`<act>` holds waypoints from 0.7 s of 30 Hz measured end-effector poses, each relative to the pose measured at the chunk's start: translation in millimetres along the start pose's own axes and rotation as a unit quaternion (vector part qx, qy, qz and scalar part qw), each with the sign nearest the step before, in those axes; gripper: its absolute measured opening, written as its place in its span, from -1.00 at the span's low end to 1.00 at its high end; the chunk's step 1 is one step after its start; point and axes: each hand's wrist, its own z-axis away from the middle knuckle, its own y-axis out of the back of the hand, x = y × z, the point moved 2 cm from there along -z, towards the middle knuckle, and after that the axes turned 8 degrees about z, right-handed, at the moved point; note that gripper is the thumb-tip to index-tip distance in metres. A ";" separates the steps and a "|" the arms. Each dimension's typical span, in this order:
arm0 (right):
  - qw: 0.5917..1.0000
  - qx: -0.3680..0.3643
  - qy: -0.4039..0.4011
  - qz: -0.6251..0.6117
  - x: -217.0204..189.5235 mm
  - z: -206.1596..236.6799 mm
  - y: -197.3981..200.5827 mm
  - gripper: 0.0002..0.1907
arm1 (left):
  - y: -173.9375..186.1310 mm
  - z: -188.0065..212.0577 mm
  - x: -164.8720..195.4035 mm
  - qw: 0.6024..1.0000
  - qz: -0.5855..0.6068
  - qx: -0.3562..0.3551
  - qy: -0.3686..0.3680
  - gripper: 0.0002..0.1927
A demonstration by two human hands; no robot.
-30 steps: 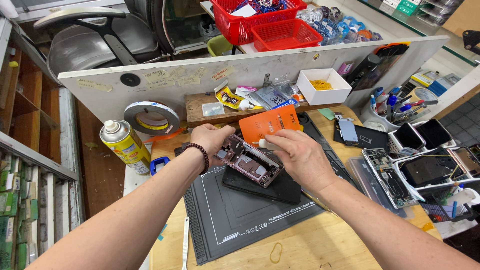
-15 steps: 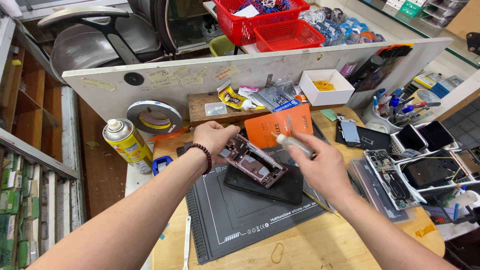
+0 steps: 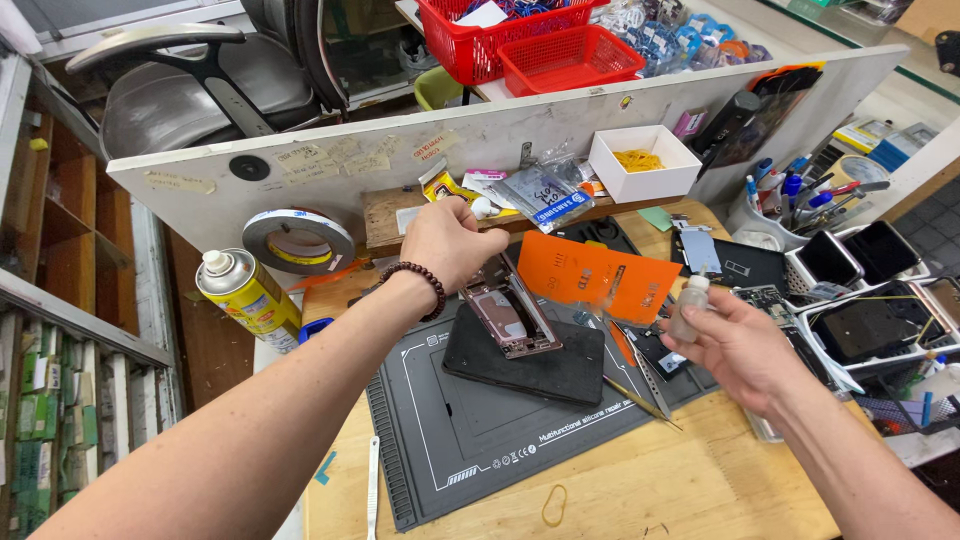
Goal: The person applies adhesive from a small bottle to the edges of a smartphone frame while using an orange plastic card to spread and smooth the adhesive. The person repeatedly repositions the card and applies more adhesive along the frame edges.
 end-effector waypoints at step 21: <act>0.834 0.238 0.244 0.434 -45.1 -28.8 10.2 -0.62 | -34.0 -18.4 35.0 0.991 -0.095 -0.061 -0.072 -0.63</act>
